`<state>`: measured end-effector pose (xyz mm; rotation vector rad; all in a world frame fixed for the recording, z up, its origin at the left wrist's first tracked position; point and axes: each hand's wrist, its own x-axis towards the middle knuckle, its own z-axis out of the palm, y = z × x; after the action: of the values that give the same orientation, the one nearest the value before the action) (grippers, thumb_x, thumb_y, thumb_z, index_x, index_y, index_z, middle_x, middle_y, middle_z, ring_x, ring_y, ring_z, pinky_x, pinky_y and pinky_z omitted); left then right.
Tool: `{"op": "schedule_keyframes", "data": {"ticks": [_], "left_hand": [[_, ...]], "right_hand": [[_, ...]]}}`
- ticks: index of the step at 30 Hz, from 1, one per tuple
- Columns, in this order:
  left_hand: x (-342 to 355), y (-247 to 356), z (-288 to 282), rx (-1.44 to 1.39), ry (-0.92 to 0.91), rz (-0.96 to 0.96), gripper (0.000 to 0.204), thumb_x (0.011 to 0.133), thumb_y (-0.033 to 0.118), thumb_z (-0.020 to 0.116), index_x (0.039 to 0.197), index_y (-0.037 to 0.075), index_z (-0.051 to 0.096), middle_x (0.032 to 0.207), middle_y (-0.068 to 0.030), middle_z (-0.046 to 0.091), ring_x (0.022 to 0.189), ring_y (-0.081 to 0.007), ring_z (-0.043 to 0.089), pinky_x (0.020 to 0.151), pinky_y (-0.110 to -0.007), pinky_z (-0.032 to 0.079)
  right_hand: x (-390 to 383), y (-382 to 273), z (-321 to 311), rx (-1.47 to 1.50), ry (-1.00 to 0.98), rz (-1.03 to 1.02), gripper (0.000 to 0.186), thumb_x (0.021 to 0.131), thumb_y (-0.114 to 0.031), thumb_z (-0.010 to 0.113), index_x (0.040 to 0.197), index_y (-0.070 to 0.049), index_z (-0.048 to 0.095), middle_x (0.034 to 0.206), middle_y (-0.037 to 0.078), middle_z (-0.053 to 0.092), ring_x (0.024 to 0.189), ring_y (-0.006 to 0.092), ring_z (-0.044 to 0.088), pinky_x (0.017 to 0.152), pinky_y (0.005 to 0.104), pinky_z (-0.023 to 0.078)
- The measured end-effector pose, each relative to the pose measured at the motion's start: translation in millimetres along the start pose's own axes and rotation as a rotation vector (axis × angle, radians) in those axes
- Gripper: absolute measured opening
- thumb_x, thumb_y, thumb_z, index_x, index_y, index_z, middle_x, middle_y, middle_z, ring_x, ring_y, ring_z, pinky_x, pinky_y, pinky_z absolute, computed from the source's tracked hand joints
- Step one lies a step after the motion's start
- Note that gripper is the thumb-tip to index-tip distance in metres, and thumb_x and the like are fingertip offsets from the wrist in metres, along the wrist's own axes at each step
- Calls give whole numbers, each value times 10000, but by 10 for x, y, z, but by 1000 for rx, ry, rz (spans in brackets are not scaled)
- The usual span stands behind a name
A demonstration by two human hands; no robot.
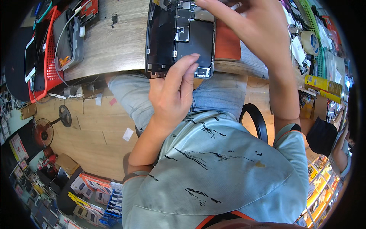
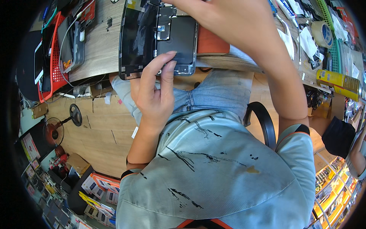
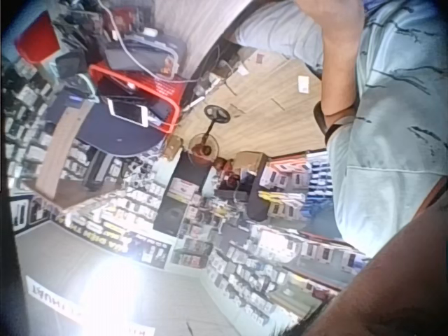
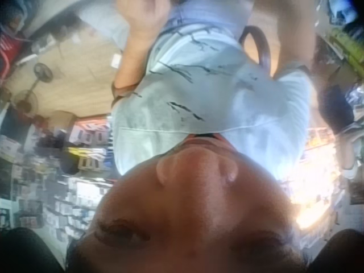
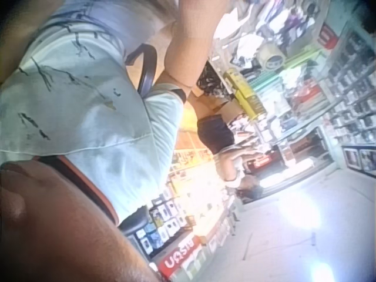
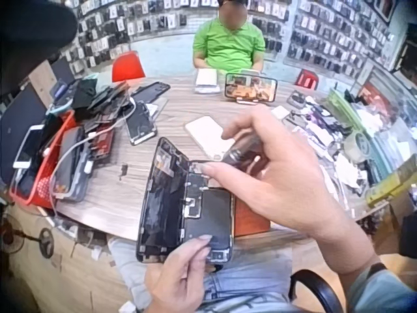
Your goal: The person uses a screwdriver to remove screws from the back of a disassembled smartphone, then reassembles the device and tests the screen by powering it on and interacting with the display.
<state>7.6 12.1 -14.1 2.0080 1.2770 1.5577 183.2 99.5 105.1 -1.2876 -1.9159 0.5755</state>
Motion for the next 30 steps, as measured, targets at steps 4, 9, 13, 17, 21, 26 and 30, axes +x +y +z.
{"op": "schedule_keyframes", "data": {"ticks": [4, 9, 13, 17, 21, 26, 30], "left_hand": [[16, 2, 13, -13, 7, 8, 197, 921, -28, 756, 1112, 17, 736, 1011, -96, 770, 869, -266, 689, 806, -359, 543], [26, -3, 8, 32, 13, 44, 193, 915, -30, 760, 1100, 22, 736, 1015, -88, 776, 876, -269, 697, 812, -354, 543], [14, 5, -1, 56, 6, 34, 177, 921, -26, 757, 1089, 24, 734, 1014, -85, 778, 874, -264, 701, 815, -340, 540], [23, -9, 3, 40, 7, 43, 169, 924, -25, 755, 1086, 22, 734, 1009, -86, 778, 867, -260, 702, 810, -339, 539], [16, -20, 19, 24, 19, 41, 169, 922, -27, 756, 1084, 18, 734, 1006, -86, 779, 862, -257, 700, 807, -341, 537], [-6, -30, 24, 27, 26, 35, 173, 920, -27, 757, 1087, 14, 735, 1003, -83, 777, 859, -257, 696, 802, -336, 534], [8, -15, 15, 28, 20, 35, 173, 919, -28, 758, 1085, 17, 737, 1005, -83, 775, 861, -259, 693, 806, -339, 535]], "right_hand": [[-592, 317, 133, 348, 133, 94, 399, 910, 2, 798, 1207, 20, 533, 977, 165, 753, 872, 199, 763, 727, 294, 628], [-1159, 358, 249, 674, 131, 235, 503, 879, 50, 817, 1254, -22, 489, 1008, 131, 751, 918, 156, 738, 786, 273, 609], [-1221, 446, 317, 633, 134, 242, 498, 876, 57, 815, 1242, -30, 488, 1017, 128, 748, 941, 146, 733, 793, 264, 611], [-1221, 502, 345, 626, 127, 204, 482, 881, 60, 809, 1233, -29, 493, 1013, 121, 747, 937, 141, 731, 789, 257, 610], [-1213, 509, 354, 647, 125, 211, 472, 884, 57, 808, 1227, -26, 496, 1005, 117, 749, 928, 140, 732, 789, 261, 610], [-1193, 502, 327, 686, 127, 251, 464, 886, 59, 805, 1225, -22, 498, 997, 124, 752, 932, 141, 734, 793, 263, 610], [-1196, 528, 327, 667, 114, 212, 459, 887, 64, 801, 1223, -19, 499, 1000, 126, 754, 943, 144, 738, 799, 263, 612]]}}
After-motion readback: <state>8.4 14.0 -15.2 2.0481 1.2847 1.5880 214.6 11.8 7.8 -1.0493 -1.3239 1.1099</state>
